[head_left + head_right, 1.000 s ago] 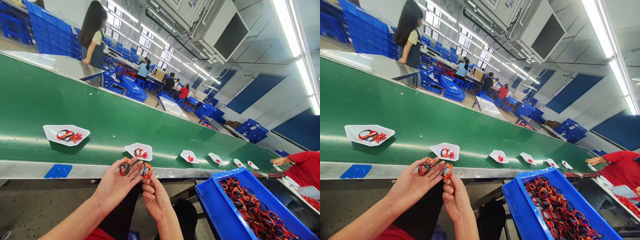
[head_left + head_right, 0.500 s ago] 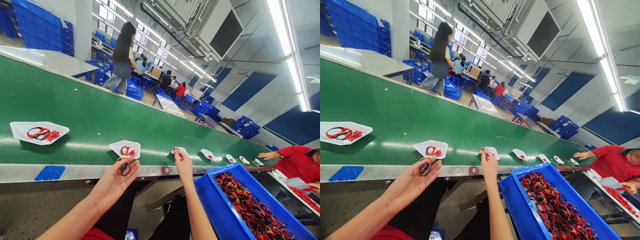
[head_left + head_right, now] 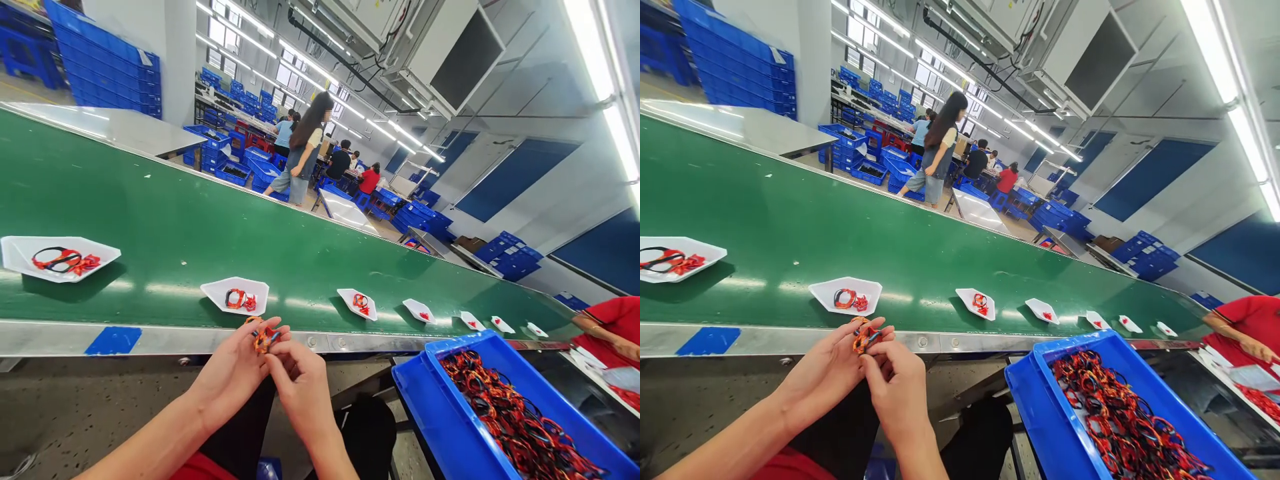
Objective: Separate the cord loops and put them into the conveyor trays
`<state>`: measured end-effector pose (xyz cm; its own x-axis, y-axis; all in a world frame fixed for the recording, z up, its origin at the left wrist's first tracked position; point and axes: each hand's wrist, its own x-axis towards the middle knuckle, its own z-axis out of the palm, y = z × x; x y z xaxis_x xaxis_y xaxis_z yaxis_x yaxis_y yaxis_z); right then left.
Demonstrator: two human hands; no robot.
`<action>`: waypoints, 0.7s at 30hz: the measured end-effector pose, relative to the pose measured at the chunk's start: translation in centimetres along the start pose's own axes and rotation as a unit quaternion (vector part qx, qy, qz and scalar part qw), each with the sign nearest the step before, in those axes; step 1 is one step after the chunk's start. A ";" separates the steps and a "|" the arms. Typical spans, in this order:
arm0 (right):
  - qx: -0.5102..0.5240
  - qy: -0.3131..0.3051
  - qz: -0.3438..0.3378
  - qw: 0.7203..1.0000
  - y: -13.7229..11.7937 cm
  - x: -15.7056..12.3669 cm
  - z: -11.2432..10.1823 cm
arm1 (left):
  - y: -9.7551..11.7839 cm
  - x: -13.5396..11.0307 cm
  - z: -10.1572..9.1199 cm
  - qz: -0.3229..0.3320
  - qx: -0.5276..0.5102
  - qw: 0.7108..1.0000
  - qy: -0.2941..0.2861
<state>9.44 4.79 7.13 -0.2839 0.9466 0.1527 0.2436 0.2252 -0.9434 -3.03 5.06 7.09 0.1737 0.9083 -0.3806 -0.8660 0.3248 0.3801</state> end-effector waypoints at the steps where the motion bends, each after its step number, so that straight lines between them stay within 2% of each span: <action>1: 0.075 0.009 0.052 0.996 0.2 -0.1 -0.1 | 0.0 -0.1 0.0 0.004 0.000 1.000 -0.008; 3: 0.242 0.014 0.149 0.959 0.5 -0.2 -0.5 | -0.1 -0.3 0.1 0.008 0.005 1.000 -0.024; 5: 0.369 0.021 0.204 0.906 0.5 -0.4 -0.8 | -0.4 -0.4 0.2 0.003 0.015 0.999 -0.036; 8: 0.465 0.036 0.242 0.851 0.3 -0.6 -1.0 | -0.9 -0.4 0.2 -0.013 0.029 0.999 -0.043; 11: 0.512 0.047 0.269 0.815 0.0 -0.7 -0.9 | -1.1 -0.4 0.0 -0.017 0.036 0.998 -0.046; 16: 0.550 0.059 0.274 0.787 -0.6 -0.8 -0.8 | -1.2 -0.1 -0.4 -0.015 0.048 0.997 -0.053; 21: 0.538 0.073 0.262 0.798 -0.8 -0.8 -0.9 | -1.6 0.3 -0.8 -0.039 0.048 0.997 -0.048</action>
<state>10.27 4.03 8.05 -0.2746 0.8801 -0.3873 -0.6664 -0.4646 -0.5832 -1.94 4.64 5.72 0.2864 0.8990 -0.3314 -0.8001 0.4147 0.4335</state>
